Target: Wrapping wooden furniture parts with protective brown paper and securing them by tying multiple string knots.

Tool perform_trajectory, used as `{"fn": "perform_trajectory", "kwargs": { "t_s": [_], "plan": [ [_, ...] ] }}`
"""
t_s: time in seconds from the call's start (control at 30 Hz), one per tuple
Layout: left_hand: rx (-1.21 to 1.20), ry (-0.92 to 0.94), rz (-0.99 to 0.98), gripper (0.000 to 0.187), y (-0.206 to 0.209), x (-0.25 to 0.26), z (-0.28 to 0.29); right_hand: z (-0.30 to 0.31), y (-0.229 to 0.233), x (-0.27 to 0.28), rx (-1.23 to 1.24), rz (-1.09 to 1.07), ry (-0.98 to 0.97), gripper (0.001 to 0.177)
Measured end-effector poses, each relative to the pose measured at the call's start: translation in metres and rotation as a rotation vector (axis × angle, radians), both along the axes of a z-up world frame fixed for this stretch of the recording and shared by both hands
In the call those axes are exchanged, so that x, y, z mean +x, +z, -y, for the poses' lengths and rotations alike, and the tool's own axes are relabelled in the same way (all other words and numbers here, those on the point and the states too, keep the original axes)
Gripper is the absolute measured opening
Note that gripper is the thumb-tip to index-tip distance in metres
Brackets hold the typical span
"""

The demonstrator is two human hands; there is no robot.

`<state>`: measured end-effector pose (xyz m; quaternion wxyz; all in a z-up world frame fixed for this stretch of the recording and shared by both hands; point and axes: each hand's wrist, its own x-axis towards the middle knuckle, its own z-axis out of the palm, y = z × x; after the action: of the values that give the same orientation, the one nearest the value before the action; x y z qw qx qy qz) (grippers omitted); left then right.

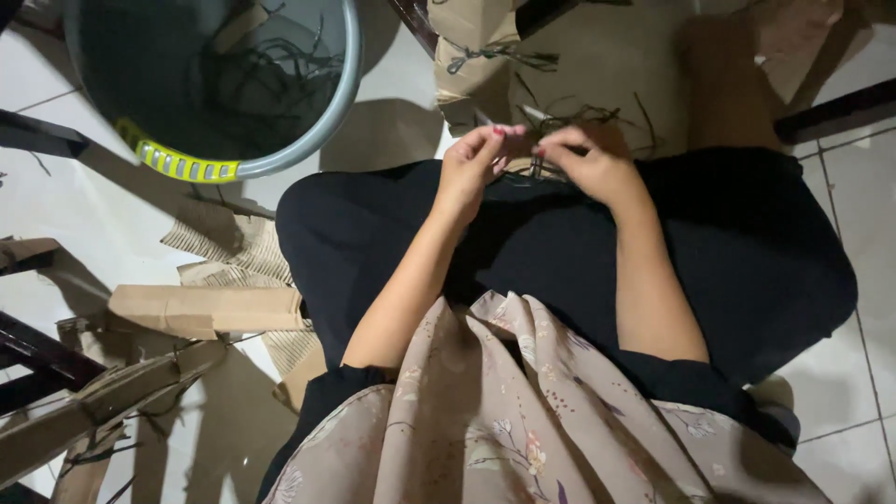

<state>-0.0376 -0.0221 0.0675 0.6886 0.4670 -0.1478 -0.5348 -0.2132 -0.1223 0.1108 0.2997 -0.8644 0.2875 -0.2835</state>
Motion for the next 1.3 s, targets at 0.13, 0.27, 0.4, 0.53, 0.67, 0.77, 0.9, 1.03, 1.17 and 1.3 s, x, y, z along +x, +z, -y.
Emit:
{"fn": "perform_trajectory", "kwargs": {
  "t_s": [0.13, 0.27, 0.4, 0.53, 0.67, 0.77, 0.9, 1.03, 1.17, 1.3],
  "plan": [
    [-0.001, 0.051, 0.462, 0.015, -0.002, -0.002, -0.010, -0.026, 0.087, 0.018, 0.444, -0.706, -0.183, 0.042],
    [0.049, 0.103, 0.652, 0.012, -0.011, 0.001, -0.013, -0.026, 0.041, 0.036, 0.378, -0.248, -0.011, 0.047],
    [0.070, 0.161, 0.622, 0.009, -0.003, 0.015, -0.011, -0.029, -0.030, 0.062, 0.784, 0.202, -0.150, 0.022],
    [0.008, 0.203, 0.496, 0.008, -0.011, 0.028, -0.008, -0.019, -0.045, 0.059, 0.566, 0.119, -0.173, 0.015],
    [0.024, 0.351, 0.468, 0.006, -0.018, 0.034, 0.001, -0.006, -0.034, 0.059, 0.571, 0.037, -0.202, 0.013],
    [-0.013, 0.487, 0.485, 0.006, -0.005, 0.039, 0.010, 0.008, -0.036, 0.056, 0.659, -0.107, -0.308, 0.016],
    [0.020, 0.578, 0.475, 0.005, -0.022, 0.057, 0.017, 0.041, -0.032, 0.064, 0.639, -0.567, -0.556, 0.086],
    [0.104, 0.568, 0.426, 0.007, -0.055, 0.066, 0.015, 0.022, 0.053, 0.070, 0.823, -0.528, -0.485, 0.065],
    [0.224, 0.488, 0.313, 0.013, -0.090, 0.066, 0.020, 0.056, -0.004, 0.032, 0.502, -0.244, -0.518, 0.025],
    [0.375, 0.336, 0.244, 0.051, -0.118, 0.047, 0.015, 0.043, 0.058, 0.023, 0.393, -0.386, -0.392, 0.033]
  ]
}}
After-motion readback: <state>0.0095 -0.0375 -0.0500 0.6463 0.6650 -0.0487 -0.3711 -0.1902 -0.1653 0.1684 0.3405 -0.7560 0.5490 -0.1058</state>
